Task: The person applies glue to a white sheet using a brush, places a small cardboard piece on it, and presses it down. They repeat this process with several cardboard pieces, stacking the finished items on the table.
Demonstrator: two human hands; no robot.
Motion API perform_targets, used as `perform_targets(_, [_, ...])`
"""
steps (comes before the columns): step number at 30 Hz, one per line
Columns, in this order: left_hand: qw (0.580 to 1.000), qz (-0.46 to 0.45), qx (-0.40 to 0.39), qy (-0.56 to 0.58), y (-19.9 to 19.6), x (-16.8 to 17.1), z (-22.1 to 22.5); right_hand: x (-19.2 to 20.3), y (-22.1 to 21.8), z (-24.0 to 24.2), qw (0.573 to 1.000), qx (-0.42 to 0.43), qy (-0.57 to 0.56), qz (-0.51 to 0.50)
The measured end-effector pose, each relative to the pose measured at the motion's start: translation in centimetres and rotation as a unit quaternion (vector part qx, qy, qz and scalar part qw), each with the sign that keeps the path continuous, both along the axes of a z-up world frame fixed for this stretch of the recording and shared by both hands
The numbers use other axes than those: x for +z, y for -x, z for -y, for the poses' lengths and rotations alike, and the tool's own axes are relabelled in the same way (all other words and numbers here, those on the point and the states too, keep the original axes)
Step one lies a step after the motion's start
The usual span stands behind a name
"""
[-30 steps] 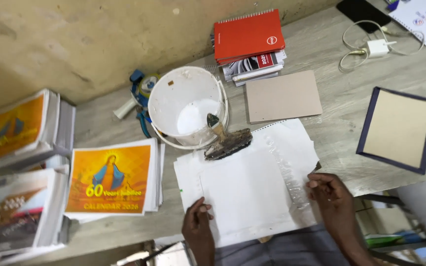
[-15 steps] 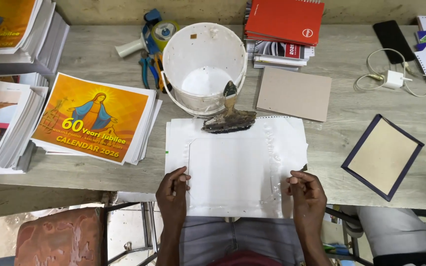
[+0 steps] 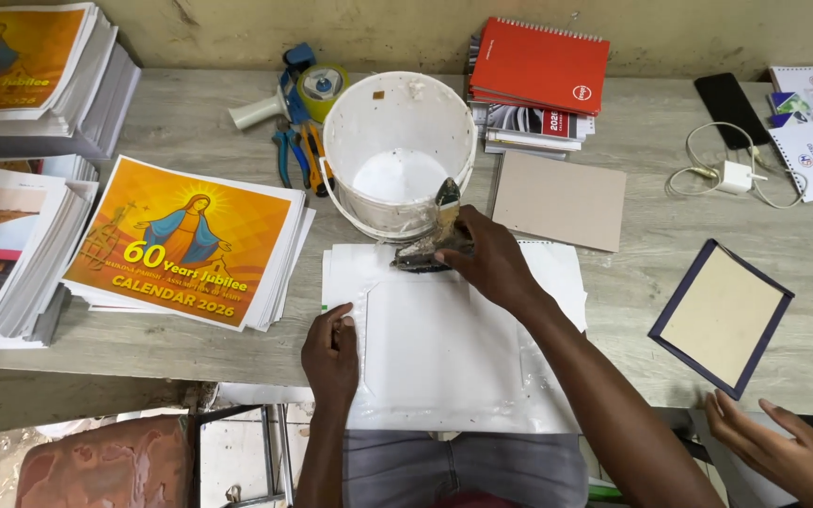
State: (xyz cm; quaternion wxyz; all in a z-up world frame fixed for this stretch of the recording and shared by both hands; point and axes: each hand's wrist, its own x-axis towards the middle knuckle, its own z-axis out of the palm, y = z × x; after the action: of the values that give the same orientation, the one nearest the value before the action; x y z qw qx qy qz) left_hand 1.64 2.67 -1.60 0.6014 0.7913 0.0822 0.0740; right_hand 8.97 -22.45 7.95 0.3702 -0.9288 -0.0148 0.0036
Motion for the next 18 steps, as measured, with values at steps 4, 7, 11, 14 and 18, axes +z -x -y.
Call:
perform_targets(4, [0.999,0.0,0.016,0.038,0.0,-1.5,-0.7,3.1,0.4,-0.7,0.997,0.044,0.049,-0.046])
perform_targets(7, [0.999,-0.003,0.017,0.046,0.1,-1.4,-0.7,6.5,1.3,-0.3,0.982,0.127,0.135,-0.037])
perform_targets(11, [0.999,0.03,0.004,0.039,0.4,-1.1,-0.5,10.3,0.2,1.1,0.963,0.098,-0.116,0.224])
perform_targets(14, [0.999,0.025,-0.001,0.04,0.4,-1.3,-0.5,14.1,-3.5,0.8,0.949,0.0,-0.144,0.282])
perform_targets(18, [0.998,0.055,-0.004,0.035,0.5,-1.9,-0.6,15.8,-8.7,-1.1,0.982,-0.031,-0.159,0.095])
